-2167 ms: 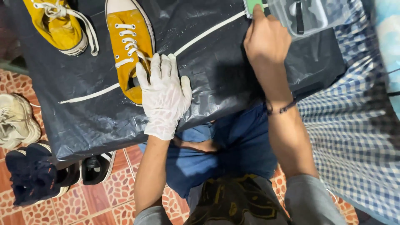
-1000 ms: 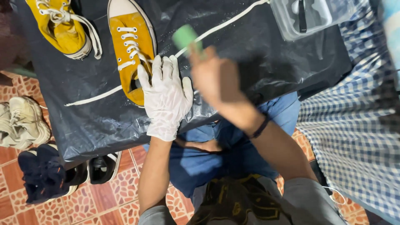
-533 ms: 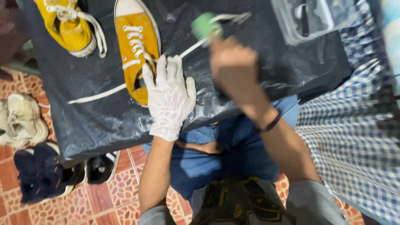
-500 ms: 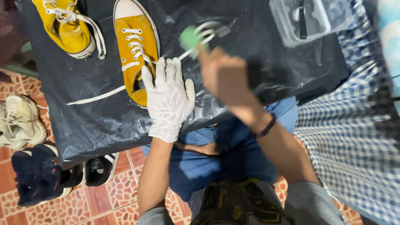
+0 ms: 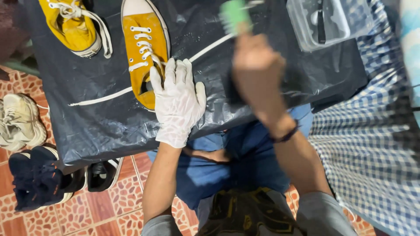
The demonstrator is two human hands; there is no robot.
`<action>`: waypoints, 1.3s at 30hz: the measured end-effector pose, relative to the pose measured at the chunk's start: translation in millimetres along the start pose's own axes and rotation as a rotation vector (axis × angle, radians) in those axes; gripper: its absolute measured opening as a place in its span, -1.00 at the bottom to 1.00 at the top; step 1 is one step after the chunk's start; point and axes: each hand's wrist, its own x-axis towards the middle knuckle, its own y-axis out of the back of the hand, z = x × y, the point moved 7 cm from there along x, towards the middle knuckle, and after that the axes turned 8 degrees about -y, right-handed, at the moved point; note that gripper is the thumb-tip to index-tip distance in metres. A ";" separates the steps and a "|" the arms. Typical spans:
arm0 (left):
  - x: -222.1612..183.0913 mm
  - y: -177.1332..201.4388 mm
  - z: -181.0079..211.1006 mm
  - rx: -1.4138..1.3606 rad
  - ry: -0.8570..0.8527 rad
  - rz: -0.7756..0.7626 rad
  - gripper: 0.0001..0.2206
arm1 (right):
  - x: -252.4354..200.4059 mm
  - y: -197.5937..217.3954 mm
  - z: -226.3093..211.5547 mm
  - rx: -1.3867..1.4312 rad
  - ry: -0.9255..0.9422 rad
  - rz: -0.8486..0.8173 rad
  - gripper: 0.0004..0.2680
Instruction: Cleaning a white shoelace using a small brush and cleaning solution on a protective sheet.
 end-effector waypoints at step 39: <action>-5.0 -14.0 -2.0 -0.008 -0.019 0.004 -0.55 | -39.1 -45.3 -63.6 0.254 0.101 -0.495 -0.62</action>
